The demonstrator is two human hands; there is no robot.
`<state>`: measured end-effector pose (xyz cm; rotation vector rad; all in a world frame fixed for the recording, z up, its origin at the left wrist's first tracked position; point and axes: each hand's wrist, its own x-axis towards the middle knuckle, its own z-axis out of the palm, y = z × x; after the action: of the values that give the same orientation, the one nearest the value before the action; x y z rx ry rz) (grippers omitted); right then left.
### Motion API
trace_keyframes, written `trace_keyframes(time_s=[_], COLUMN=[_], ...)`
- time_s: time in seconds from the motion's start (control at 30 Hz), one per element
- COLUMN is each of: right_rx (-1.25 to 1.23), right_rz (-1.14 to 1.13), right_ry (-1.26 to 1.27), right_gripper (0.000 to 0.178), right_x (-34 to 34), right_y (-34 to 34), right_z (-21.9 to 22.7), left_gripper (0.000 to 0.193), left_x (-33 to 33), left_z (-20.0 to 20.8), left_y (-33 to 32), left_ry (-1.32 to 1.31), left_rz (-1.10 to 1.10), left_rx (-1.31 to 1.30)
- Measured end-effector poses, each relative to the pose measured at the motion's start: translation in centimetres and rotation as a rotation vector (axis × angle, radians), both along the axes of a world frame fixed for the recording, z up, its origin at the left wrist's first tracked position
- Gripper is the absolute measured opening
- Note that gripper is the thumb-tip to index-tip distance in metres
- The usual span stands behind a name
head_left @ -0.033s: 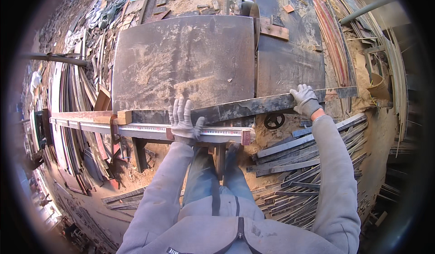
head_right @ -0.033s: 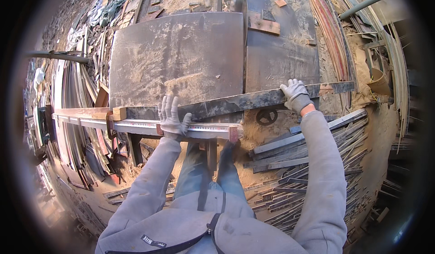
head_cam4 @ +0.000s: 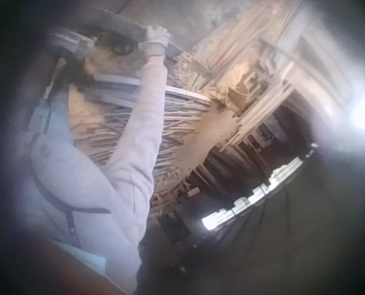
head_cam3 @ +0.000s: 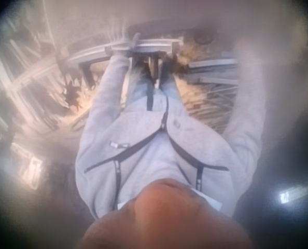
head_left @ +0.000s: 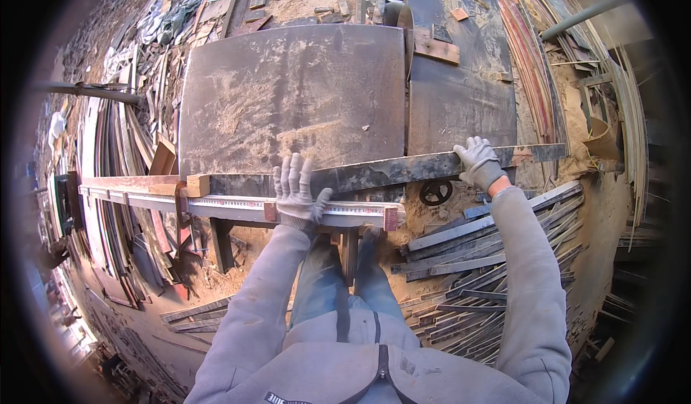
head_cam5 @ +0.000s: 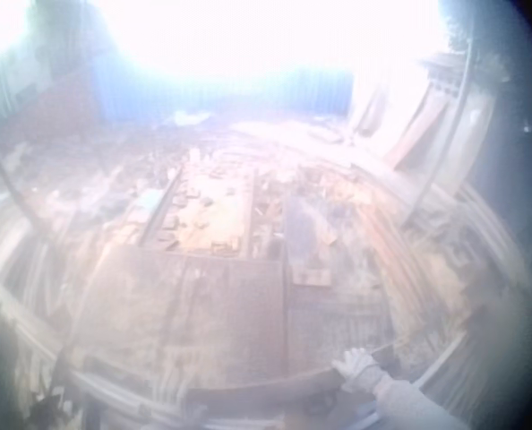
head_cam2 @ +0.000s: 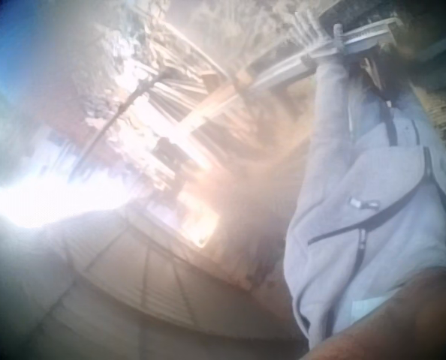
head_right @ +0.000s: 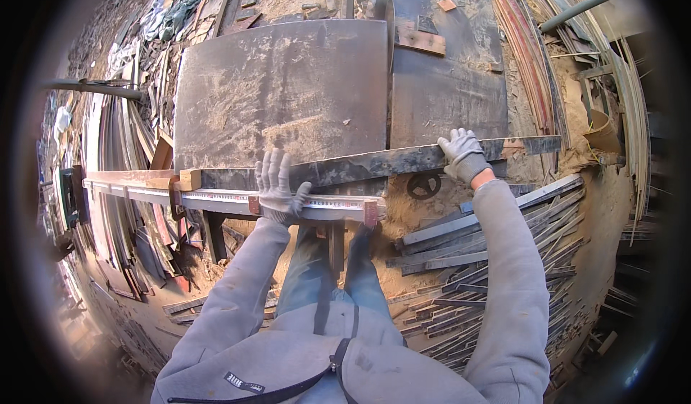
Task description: The person repeatedly positions wooden planks on a table saw, aligns them with a metal fence, and cuts them into shorter pieces. The cut pieces are stacked on the table, and the person occasionally moves around the workshop to retrieve more planks.
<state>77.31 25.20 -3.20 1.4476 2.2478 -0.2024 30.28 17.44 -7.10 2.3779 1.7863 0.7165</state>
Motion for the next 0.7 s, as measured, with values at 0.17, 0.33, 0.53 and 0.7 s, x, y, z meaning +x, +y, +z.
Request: trace_keyframes(time_s=[0.17, 0.33, 0.53, 0.7], right_rx=[0.01, -0.01, 0.028, 0.058], right_rz=[0.15, -0.084, -0.024, 0.045], right_ry=[0.481, 0.076, 0.208, 0.19], right_gripper=[0.097, 0.117, 0.083, 0.081], right_x=[-8.0, 0.1, 4.5, 2.3], right_y=[-4.3, -7.4, -10.1, -10.3], right_z=[1.6, -1.4, -1.0, 2.4], left_gripper=[0.069, 0.049, 0.042, 0.047], left_x=[1.5, -3.9, -5.1, -3.1], left_z=[1.1, 3.2, 2.2, 1.3], left_y=[1.2, 1.8, 1.3, 1.0], left_ry=[0.151, 0.102, 0.151, 0.276], left_rz=[-0.217, -0.108, -0.012, 0.182], left_rx=[-0.247, -0.444, -0.414, -0.43])
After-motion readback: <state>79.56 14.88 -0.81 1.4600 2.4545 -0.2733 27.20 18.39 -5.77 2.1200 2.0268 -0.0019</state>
